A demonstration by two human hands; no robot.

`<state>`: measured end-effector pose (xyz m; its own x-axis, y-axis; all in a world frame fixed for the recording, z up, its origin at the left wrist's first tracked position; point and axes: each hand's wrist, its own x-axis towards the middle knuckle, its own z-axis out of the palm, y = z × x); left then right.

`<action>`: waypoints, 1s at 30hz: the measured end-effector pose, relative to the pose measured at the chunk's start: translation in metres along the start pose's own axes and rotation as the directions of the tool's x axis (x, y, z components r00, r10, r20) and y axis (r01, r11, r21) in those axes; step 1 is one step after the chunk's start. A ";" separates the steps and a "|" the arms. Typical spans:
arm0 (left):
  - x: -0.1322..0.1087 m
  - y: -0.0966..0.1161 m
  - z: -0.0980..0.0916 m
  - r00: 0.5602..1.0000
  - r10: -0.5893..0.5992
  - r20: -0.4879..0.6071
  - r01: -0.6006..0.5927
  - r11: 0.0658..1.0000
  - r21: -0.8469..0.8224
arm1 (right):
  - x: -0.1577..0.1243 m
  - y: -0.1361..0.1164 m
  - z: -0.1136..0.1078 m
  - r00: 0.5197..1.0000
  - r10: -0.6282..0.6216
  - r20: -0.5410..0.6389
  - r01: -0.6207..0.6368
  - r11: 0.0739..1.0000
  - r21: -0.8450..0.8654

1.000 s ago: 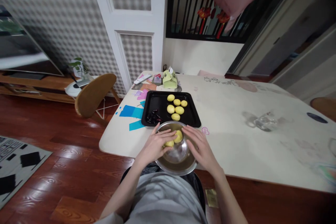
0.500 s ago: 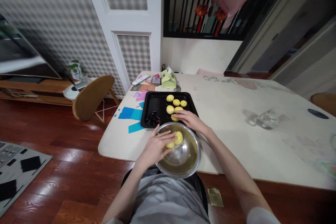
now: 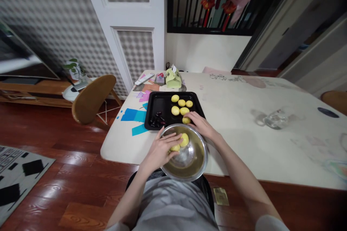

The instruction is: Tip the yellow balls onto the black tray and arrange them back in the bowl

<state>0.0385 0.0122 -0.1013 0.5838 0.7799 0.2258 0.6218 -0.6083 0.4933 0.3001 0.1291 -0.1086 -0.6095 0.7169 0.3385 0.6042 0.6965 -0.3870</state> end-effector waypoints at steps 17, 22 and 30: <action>0.000 -0.002 0.003 1.000 0.020 -0.020 -0.020 1.000 0.011 | -0.091 -0.111 -0.004 0.986 0.159 -0.057 -0.161 0.986 -0.046; 0.000 -0.001 0.002 0.999 0.019 -0.034 -0.018 1.000 0.019 | -0.086 -0.108 0.004 0.983 0.184 0.010 -0.182 0.981 -0.072; -0.001 0.001 0.000 1.000 0.000 -0.028 0.002 0.999 0.046 | -0.091 -0.104 0.016 0.985 0.167 -0.047 -0.171 0.980 -0.104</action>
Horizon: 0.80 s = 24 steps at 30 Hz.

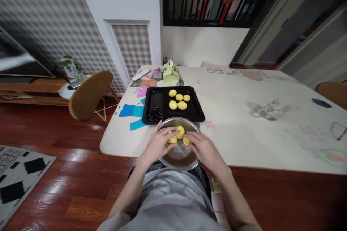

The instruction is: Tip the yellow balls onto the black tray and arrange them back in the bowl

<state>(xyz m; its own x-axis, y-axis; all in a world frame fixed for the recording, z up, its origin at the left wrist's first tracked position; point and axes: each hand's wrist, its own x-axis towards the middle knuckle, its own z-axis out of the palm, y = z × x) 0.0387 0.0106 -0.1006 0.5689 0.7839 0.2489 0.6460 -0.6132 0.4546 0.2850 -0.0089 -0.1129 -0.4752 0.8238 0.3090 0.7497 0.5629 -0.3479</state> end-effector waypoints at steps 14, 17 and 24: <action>0.000 0.000 -0.001 1.000 0.014 -0.005 -0.014 1.000 0.019 | -0.012 0.010 -0.002 0.985 -0.152 -0.080 0.162 0.977 0.142; -0.001 0.003 -0.002 1.000 0.011 -0.016 -0.010 0.999 0.039 | -0.011 0.016 0.003 0.972 -0.190 -0.138 0.210 0.966 0.151; -0.001 0.005 -0.001 0.999 -0.014 -0.052 0.015 0.999 0.032 | -0.008 0.025 0.016 0.937 -0.225 -0.266 0.283 0.938 0.203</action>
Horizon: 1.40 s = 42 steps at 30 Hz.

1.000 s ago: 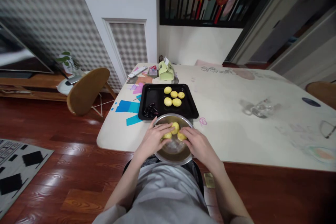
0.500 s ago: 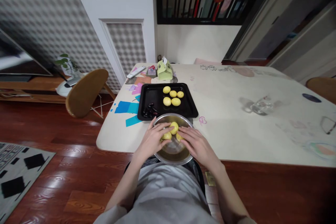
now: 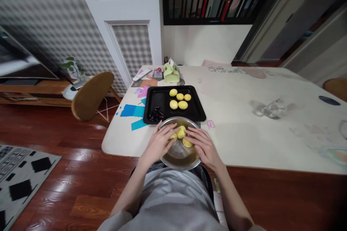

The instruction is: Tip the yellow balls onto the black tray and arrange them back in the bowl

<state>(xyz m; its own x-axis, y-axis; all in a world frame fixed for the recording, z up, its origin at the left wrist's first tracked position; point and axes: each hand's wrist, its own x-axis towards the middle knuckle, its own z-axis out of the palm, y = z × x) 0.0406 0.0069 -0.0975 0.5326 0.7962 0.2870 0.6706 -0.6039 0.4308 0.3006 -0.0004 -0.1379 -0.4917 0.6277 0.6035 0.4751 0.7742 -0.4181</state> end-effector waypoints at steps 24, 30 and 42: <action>0.000 0.001 0.002 0.999 -0.017 -0.038 0.016 0.999 -0.035 | -0.003 0.009 0.011 0.985 -0.054 -0.163 0.064 0.996 0.059; 0.000 0.000 0.003 0.998 -0.015 -0.053 0.013 0.999 -0.047 | -0.004 0.010 0.012 0.985 -0.044 -0.165 0.055 0.997 0.062; -0.001 -0.001 0.005 0.998 -0.046 -0.037 0.045 0.999 -0.018 | -0.006 0.011 0.014 0.985 -0.014 -0.172 0.030 0.996 0.088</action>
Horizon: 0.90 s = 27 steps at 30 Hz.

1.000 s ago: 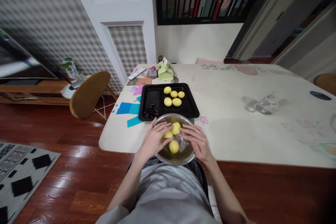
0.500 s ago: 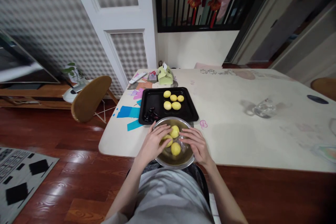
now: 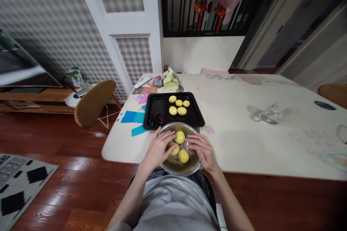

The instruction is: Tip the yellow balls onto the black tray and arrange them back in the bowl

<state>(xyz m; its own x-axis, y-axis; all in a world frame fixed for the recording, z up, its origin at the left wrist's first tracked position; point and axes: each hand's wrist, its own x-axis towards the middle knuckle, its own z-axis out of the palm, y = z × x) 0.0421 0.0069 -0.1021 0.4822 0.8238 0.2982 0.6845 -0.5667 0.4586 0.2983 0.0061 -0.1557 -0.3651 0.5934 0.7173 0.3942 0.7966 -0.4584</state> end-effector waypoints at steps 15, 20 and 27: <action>0.000 0.003 -0.002 1.000 -0.004 -0.003 0.004 1.000 -0.018 | 0.000 0.001 0.000 1.000 0.000 -0.009 0.000 1.000 0.007; 0.000 0.002 -0.002 1.000 0.005 -0.008 -0.005 0.999 -0.036 | 0.000 0.000 0.000 1.000 0.003 -0.007 -0.003 1.000 0.013; -0.001 0.003 -0.002 1.000 0.009 -0.021 -0.009 0.999 -0.033 | 0.000 0.001 0.000 1.000 0.014 -0.007 -0.014 1.000 0.014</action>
<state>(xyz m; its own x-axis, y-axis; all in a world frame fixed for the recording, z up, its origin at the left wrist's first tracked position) 0.0423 0.0050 -0.0990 0.4767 0.8190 0.3194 0.6615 -0.5735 0.4833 0.2989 0.0067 -0.1565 -0.3533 0.6040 0.7144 0.3873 0.7895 -0.4760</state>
